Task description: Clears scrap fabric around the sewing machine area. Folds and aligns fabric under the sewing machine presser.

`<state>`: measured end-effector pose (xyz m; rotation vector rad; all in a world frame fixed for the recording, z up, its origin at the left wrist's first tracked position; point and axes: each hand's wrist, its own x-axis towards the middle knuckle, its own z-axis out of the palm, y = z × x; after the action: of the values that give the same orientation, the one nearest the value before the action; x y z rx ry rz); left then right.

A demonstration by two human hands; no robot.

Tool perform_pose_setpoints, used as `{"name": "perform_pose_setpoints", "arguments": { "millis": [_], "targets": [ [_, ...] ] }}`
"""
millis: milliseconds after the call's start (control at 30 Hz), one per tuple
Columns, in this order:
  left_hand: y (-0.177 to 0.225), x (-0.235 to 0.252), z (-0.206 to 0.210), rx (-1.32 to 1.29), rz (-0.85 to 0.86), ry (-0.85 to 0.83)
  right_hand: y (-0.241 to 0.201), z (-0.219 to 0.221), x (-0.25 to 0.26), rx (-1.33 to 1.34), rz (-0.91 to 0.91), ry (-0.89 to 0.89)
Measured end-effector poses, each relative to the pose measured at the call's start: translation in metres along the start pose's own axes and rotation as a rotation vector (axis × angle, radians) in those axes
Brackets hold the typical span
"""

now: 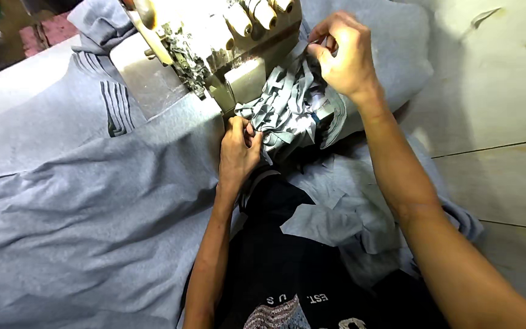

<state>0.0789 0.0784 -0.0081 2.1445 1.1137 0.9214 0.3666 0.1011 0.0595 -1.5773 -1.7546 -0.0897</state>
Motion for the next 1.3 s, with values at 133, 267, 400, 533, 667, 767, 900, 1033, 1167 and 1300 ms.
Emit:
{"name": "perform_pose_setpoints", "arguments": {
  "millis": [133, 267, 400, 533, 667, 767, 900, 1033, 1167, 1300],
  "targets": [
    [-0.003, 0.0, 0.001, 0.035, 0.048, 0.018, 0.001, 0.002, 0.0, -0.016, -0.02, -0.083],
    [-0.004, 0.001, 0.001, 0.064, 0.078, 0.008, -0.001, 0.001, 0.005, 0.054, 0.005, 0.009],
    [-0.005, -0.001, 0.002, 0.067, 0.078, 0.005, 0.004, -0.01, 0.022, 0.225, 0.011, 0.165],
    [-0.004, -0.002, 0.001, 0.017, 0.083, 0.01, 0.005, -0.015, 0.029, 0.297, -0.015, 0.071],
    [0.016, -0.005, -0.003, 0.08, 0.123, 0.03, -0.003, -0.013, 0.02, 0.357, -0.035, 0.057],
    [0.044, 0.017, -0.001, 0.193, 0.149, 0.119, -0.015, -0.009, 0.01, 0.383, -0.045, 0.047],
    [0.054, 0.06, 0.018, 0.288, 0.151, 0.127, -0.032, -0.004, -0.003, 0.437, -0.068, 0.063],
    [0.053, 0.066, 0.014, 0.248, 0.135, 0.035, -0.02, 0.003, -0.005, 0.373, -0.041, 0.118],
    [0.049, 0.048, -0.018, -0.151, 0.181, -0.038, -0.009, 0.007, -0.007, 0.183, 0.08, 0.079],
    [0.05, 0.018, -0.064, -0.469, 0.124, -0.214, -0.006, 0.007, -0.009, -0.136, 0.142, -0.089]
  ]
}}
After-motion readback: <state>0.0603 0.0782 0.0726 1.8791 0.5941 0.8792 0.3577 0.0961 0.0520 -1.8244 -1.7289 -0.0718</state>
